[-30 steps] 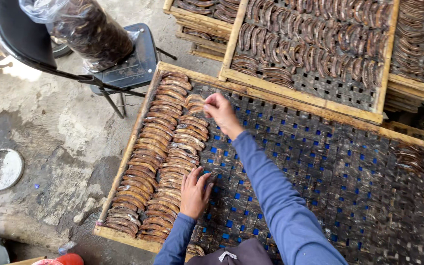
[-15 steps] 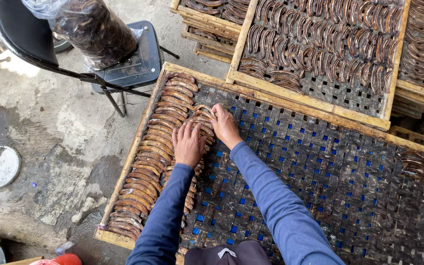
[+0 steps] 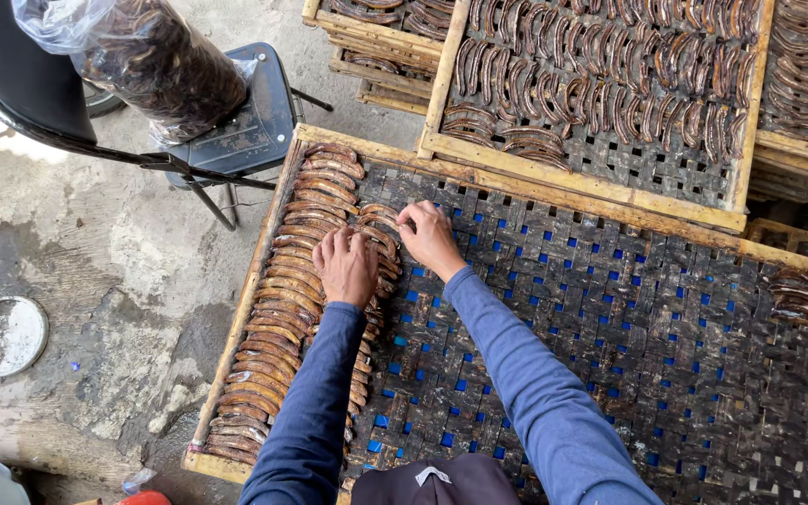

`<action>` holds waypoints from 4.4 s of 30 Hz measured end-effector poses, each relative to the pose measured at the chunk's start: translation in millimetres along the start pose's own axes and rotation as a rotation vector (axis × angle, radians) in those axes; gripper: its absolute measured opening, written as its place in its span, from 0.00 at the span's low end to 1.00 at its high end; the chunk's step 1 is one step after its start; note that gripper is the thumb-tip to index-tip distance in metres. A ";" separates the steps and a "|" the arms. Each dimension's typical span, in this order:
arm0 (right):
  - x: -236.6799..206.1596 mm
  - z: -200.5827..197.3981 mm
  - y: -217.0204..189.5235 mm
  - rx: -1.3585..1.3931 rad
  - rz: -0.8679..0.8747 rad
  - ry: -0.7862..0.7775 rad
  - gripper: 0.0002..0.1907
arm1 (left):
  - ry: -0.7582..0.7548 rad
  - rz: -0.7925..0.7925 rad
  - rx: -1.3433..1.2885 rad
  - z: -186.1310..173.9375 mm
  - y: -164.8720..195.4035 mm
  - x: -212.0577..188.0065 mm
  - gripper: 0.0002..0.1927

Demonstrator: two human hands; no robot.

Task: The person sits on the ground in front of bamboo drying trays filled with dried banana slices. They flip and spread individual banana slices across the tray surface, reposition the tray, and slide stacked trays aside to reach a fresh tray, continuing to turn and arrange the slices by hand.

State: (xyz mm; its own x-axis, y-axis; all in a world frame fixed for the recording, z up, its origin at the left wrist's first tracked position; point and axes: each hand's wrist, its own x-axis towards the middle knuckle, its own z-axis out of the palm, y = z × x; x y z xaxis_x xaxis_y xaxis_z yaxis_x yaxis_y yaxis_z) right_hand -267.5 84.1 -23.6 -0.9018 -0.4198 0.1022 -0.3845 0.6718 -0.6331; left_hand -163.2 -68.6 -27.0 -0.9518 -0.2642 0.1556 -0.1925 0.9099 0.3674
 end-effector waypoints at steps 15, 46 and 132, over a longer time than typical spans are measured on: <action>14.6 5.1 -15.7 -0.034 -0.085 -0.156 0.25 | 0.088 0.032 -0.146 11.4 5.8 2.3 0.11; -9.0 16.4 -0.8 -0.097 0.073 -0.052 0.07 | 0.040 -0.068 -0.131 -3.2 -26.0 23.6 0.11; -272.1 -383.3 408.7 -0.327 0.529 0.593 0.11 | -0.085 0.303 -0.042 72.5 164.8 -166.0 0.27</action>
State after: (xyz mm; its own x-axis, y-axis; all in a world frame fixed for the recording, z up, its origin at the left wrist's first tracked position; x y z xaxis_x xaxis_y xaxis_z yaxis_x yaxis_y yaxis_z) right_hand -254.8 706.8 -16.0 -0.8975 0.3254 0.2976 0.1605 0.8697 -0.4668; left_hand -54.2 148.4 -58.7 -0.9812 0.0462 0.1872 0.1111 0.9288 0.3535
